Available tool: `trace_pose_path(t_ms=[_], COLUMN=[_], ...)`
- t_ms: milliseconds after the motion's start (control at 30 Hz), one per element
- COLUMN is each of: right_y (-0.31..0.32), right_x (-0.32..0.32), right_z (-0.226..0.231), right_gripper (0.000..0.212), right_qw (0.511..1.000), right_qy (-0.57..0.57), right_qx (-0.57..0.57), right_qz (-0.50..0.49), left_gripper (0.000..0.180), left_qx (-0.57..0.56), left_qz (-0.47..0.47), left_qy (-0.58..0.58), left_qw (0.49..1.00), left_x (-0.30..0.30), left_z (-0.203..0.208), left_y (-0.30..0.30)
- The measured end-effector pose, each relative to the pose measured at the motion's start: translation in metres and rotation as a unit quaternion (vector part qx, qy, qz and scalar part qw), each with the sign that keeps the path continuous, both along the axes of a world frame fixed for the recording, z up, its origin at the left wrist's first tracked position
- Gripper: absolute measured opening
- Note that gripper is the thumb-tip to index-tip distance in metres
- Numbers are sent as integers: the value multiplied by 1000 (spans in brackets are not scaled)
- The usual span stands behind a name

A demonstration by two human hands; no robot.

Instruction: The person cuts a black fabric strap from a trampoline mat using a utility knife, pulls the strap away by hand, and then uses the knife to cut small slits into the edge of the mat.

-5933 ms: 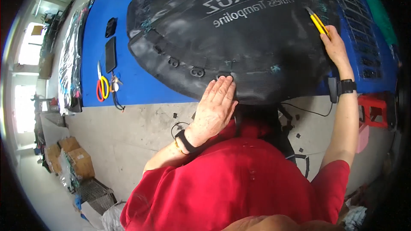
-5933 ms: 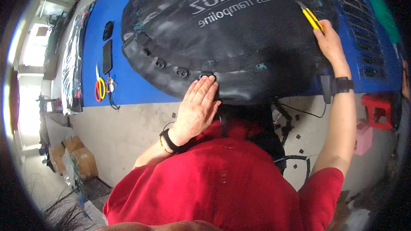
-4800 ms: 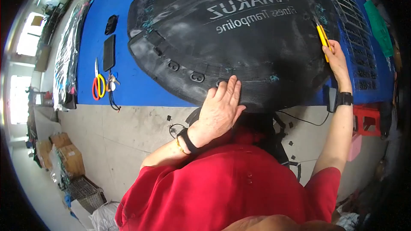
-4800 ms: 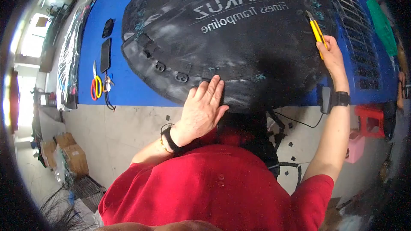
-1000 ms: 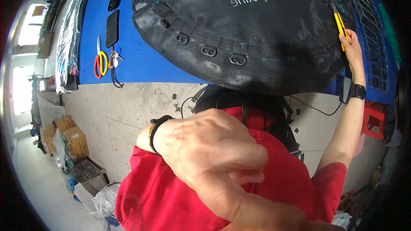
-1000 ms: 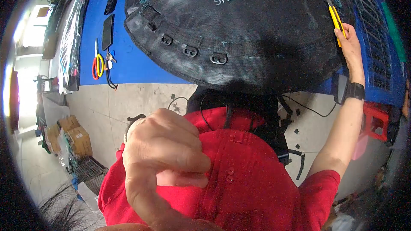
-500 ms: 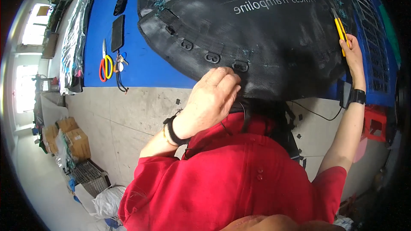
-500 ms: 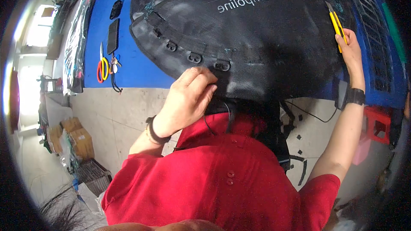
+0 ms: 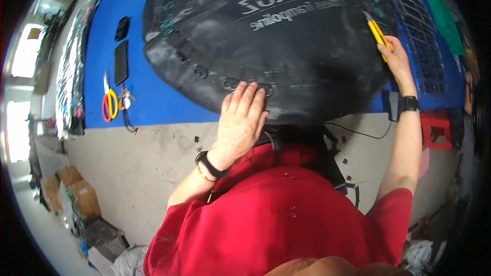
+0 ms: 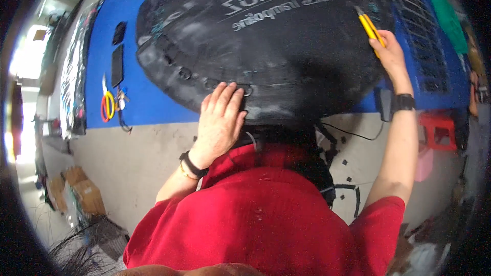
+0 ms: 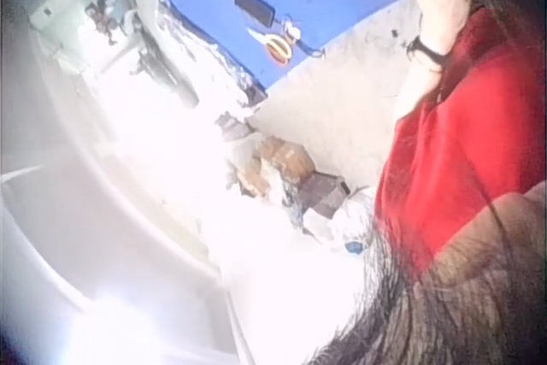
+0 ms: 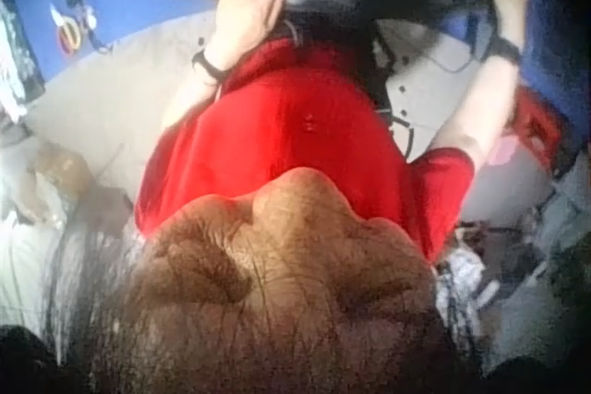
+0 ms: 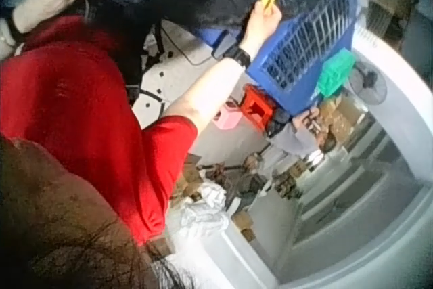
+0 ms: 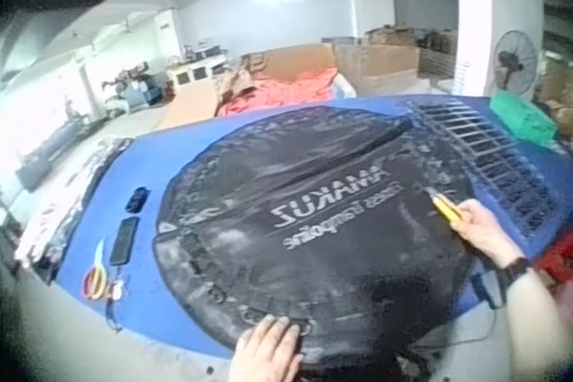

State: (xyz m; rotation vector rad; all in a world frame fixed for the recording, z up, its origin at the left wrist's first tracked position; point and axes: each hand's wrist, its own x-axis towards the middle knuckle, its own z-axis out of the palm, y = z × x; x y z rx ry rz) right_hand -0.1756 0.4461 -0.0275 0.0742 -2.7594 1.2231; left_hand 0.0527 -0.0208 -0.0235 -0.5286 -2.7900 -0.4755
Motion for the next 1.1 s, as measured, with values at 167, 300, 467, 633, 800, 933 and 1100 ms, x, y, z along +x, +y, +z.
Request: trace_pose_path(t_ms=[167, 300, 467, 633, 800, 933, 1100], right_y=[-2, -48, -136, -184, -183, -170, -149], right_x=[28, 71, 135, 159, 160, 160, 158], right_z=[26, 45, 65, 43, 27, 32, 33], right_gripper=[38, 40, 39, 46, 43, 42, 41], right_qw=[990, 987, 998, 979, 965, 963, 963], right_qy=[-31, 10, 51, 125, 169, 184, 199], right_qx=[-118, -160, -31, 23, 82, 125, 155], right_qz=[-66, -25, 34, 158, 182, 152, 94], left_gripper=[56, 53, 53, 54, 55, 55, 55], left_qx=[-4, -18, -31, -41, -44, -53, -45], left_qz=[-6, 0, -2, -12, -5, 10, 8], left_qy=[-3, -2, -11, -11, -9, -22, -14], left_qw=[1000, 1000, 999, 999, 999, 998, 999], left_x=[-2, 1, -1, 0, 2, 3, 2], left_z=[0, 3, 3, 2, 2, 1, 4], left_y=[2, 1, 2, 3, 5, 5, 6])
